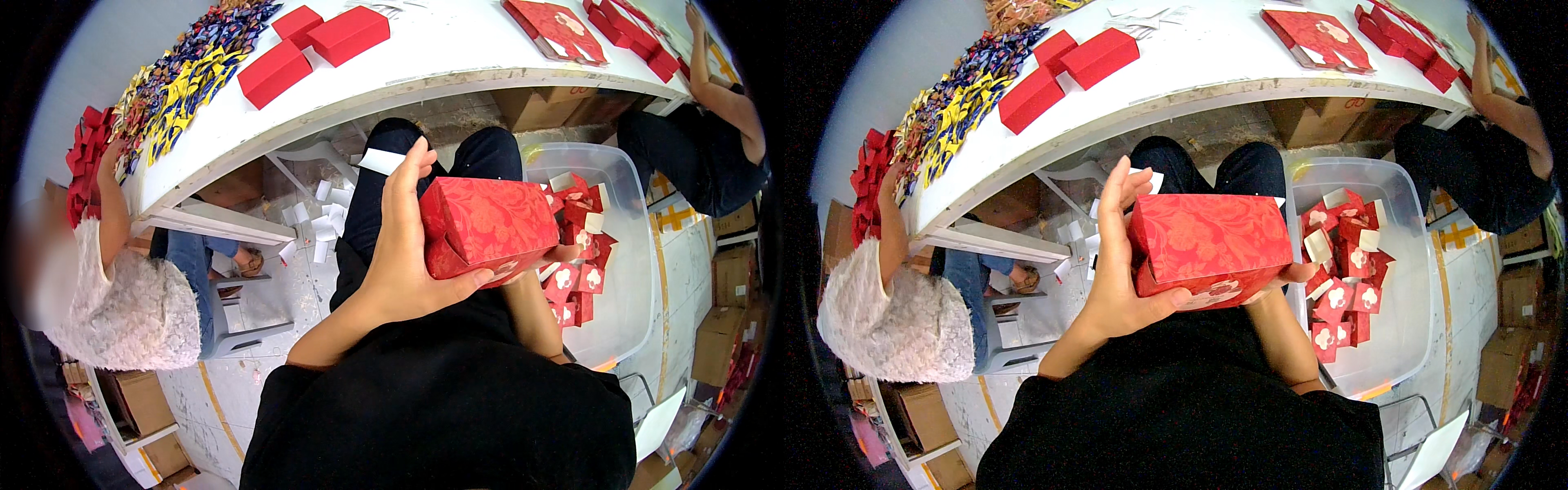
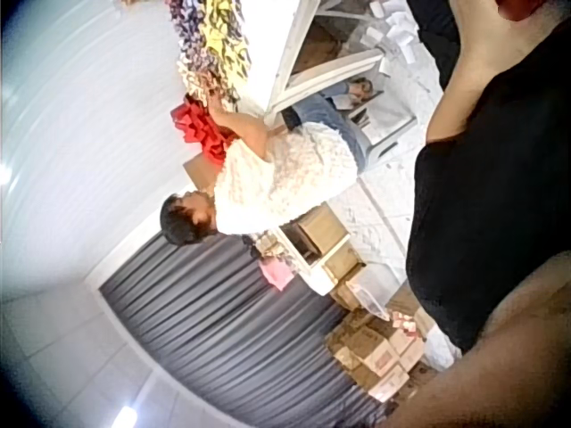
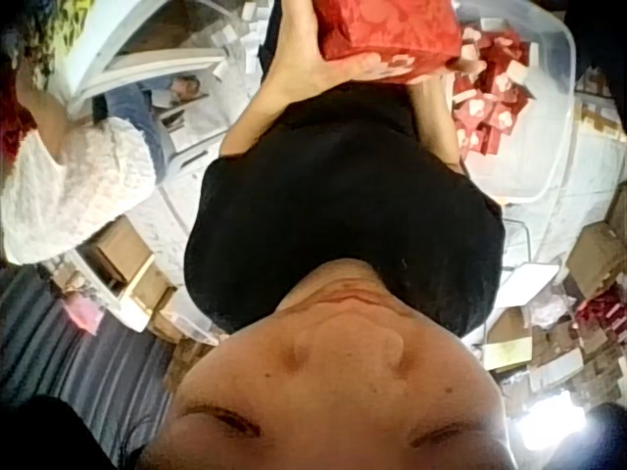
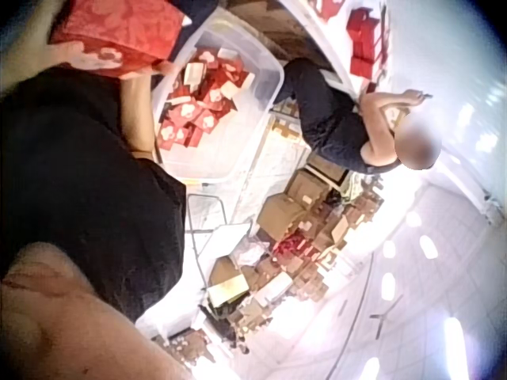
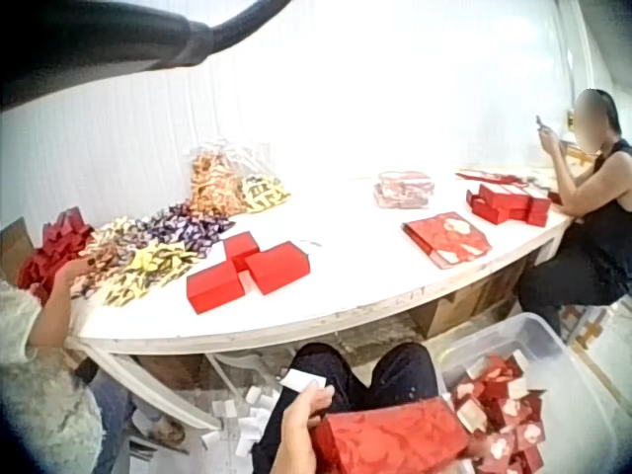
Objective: The person assembles red floral-patterned gift boxes by hand, folding the cardboard sides and inserting white lining pieces.
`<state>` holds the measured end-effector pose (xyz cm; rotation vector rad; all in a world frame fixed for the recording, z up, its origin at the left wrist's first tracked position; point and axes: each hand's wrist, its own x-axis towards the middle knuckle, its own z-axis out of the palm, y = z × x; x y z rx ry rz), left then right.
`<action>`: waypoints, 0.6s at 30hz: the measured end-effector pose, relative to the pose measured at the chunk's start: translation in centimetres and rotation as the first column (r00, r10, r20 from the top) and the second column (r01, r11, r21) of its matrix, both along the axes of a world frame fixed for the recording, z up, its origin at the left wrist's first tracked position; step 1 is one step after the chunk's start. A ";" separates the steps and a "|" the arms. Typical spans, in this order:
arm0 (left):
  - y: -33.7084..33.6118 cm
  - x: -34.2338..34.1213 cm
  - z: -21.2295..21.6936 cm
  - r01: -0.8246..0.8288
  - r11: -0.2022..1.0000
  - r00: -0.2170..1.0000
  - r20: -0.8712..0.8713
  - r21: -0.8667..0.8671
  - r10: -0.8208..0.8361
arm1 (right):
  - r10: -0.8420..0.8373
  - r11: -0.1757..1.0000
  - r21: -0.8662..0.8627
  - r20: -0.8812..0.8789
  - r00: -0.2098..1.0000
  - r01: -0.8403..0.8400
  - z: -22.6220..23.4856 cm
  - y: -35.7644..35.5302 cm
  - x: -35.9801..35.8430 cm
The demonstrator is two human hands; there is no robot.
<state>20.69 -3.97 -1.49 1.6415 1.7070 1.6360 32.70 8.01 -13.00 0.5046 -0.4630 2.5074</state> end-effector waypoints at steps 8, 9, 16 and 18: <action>-0.3 0.5 0.9 -0.111 0.994 0.972 -0.208 0.008 0.110 | -0.027 1.000 0.010 0.023 0.999 0.027 -1.5 0.7 0.9; -0.4 0.4 0.7 -0.136 0.990 0.977 -0.162 0.031 0.139 | -0.040 0.999 0.015 0.001 0.999 0.039 -1.4 0.7 0.8; -1.9 0.1 0.1 -0.168 0.921 0.887 -0.353 0.351 0.297 | -0.088 0.996 0.017 0.051 0.995 0.087 -0.8 0.5 0.8; -1.6 0.4 -0.3 -0.128 0.903 0.892 -0.350 0.411 0.286 | -0.113 0.990 0.081 0.001 0.994 0.112 -0.1 0.7 0.4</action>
